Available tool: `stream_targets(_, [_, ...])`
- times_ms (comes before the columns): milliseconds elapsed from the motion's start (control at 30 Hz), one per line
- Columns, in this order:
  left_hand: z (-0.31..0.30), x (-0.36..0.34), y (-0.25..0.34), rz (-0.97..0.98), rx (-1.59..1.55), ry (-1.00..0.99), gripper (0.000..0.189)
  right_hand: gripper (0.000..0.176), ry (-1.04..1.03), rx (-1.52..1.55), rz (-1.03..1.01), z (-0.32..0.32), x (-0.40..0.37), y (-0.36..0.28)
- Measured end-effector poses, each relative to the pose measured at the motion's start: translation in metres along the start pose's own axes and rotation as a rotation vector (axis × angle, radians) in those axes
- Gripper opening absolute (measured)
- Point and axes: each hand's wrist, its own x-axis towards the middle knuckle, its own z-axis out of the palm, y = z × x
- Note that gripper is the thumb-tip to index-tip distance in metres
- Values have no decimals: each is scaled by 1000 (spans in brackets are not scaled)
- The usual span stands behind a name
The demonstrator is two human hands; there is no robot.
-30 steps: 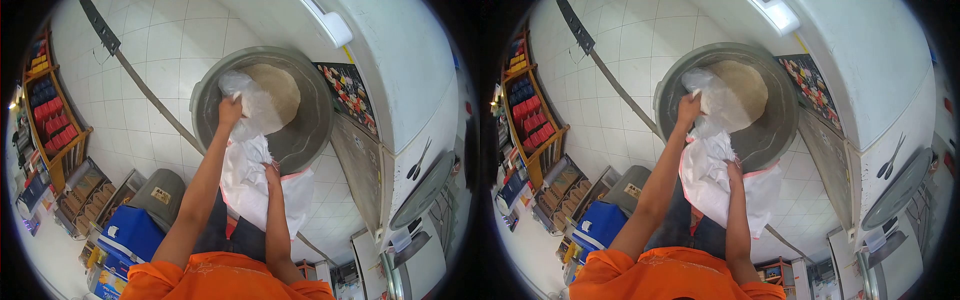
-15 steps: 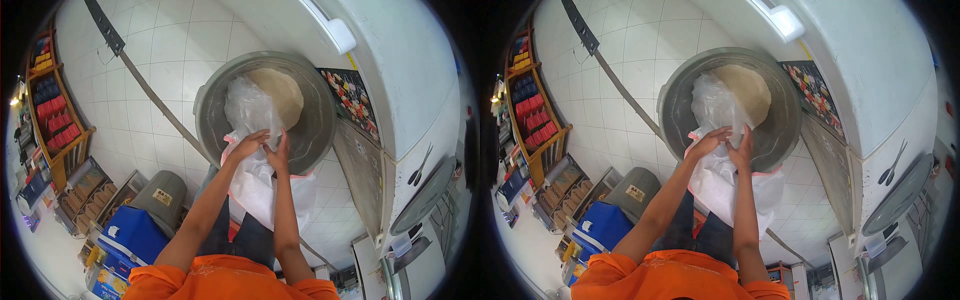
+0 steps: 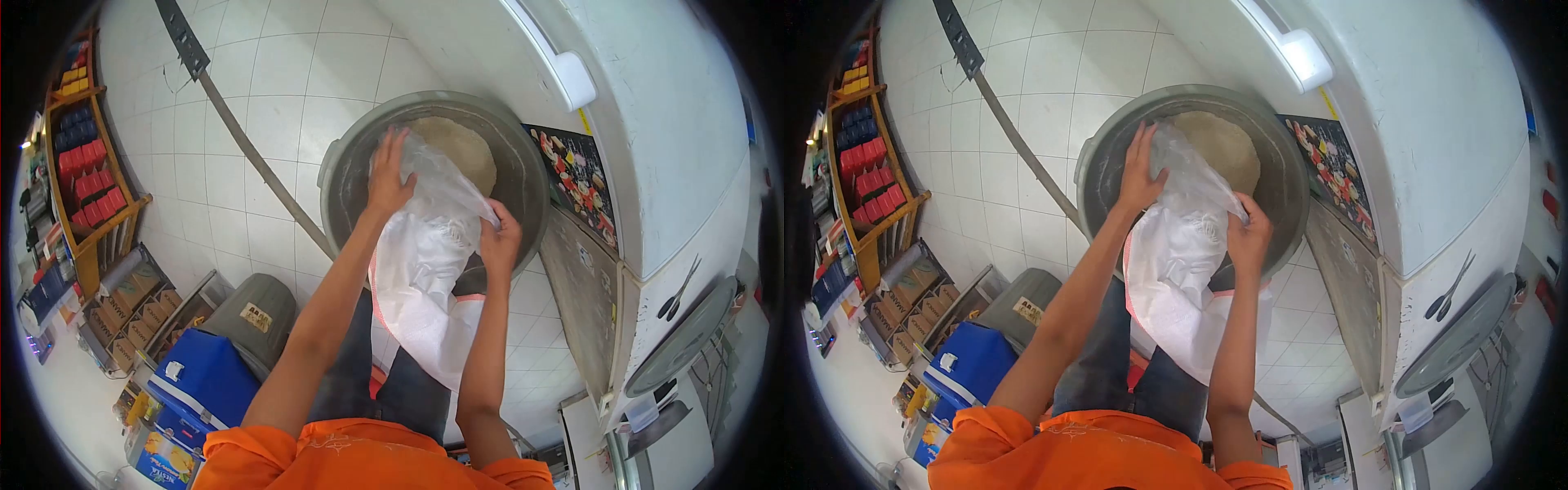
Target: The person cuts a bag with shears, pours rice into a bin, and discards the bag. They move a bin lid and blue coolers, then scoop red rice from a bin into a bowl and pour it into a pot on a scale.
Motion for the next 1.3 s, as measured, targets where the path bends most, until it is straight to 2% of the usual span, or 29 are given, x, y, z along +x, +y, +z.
stream_targets(67, [5, 31, 18, 196, 93, 32, 52, 21, 1, -12, -50, -15, -4, -23])
stream_targets(100, [6, 45, 13, 193, 87, 33, 52, 22, 29, -21, -40, -24, -5, -32])
stream_targets(167, [5, 68, 6, 62, -32, -396, 34, 22, 61, -33, -37, -41, -4, -50])
stream_targets(200, [-1, 71, 14, 64, -35, -393, 34, 23, 140, -82, -81, -48, -3, -59])
stream_targets(267, [-16, 80, 33, 94, -241, -209, 16, 24, 219, -125, -129, -60, -1, -65])
stream_targets(367, [-42, 73, 57, 208, -279, -101, 15, 27, 255, -119, -201, -70, 1, -65])
stream_targets(500, [-55, 62, 69, 197, -312, -5, 12, 28, 307, -109, -248, -67, -6, -84])
stream_targets(567, [-61, 52, 77, 68, -474, 25, 9, 27, 321, -106, -255, -62, -16, -88])
stream_targets(667, [-78, 32, 103, -34, -547, 7, 6, 24, 247, -20, -251, -58, -31, -84])
stream_targets(733, [-85, 8, 114, 21, -499, -118, 10, 19, 4, -148, -345, -50, -35, -82])
stream_targets(767, [-86, -8, 125, 69, -448, -130, 13, 19, 2, -146, -352, -40, -40, -85])
stream_targets(800, [-85, -25, 137, 116, -397, -142, 16, 28, 13, -27, -294, -25, -48, -91])
stream_targets(867, [-83, -54, 149, 332, -438, -191, 30, 38, 20, 93, -239, -4, -58, -91])
stream_targets(933, [-86, -86, 159, 289, -368, -411, 29, 41, -29, 103, -239, 4, -63, -84])
stream_targets(967, [-90, -93, 161, 290, -366, -406, 29, 42, -47, 106, -240, 5, -65, -83])
stream_targets(1033, [-106, -99, 160, 298, -416, -468, 26, 39, -320, -70, -214, 0, -72, -85])
stream_targets(1067, [-113, -99, 145, 282, -442, -430, 27, 32, -237, -66, -251, 3, -79, -100])
stream_targets(1133, [-103, -107, 91, 41, -613, -196, 31, 35, -210, -31, -259, 5, -93, -94])
stream_targets(1200, [-104, -93, 83, -737, -821, 58, 37, 40, -217, 27, -277, 4, -107, -89])
stream_targets(1233, [-101, -87, 72, -737, -822, 61, 37, 40, -220, 27, -279, 3, -114, -89])
stream_targets(1300, [-87, -82, 42, -1166, -964, -91, 34, 44, -249, -11, -220, 5, -125, -88])
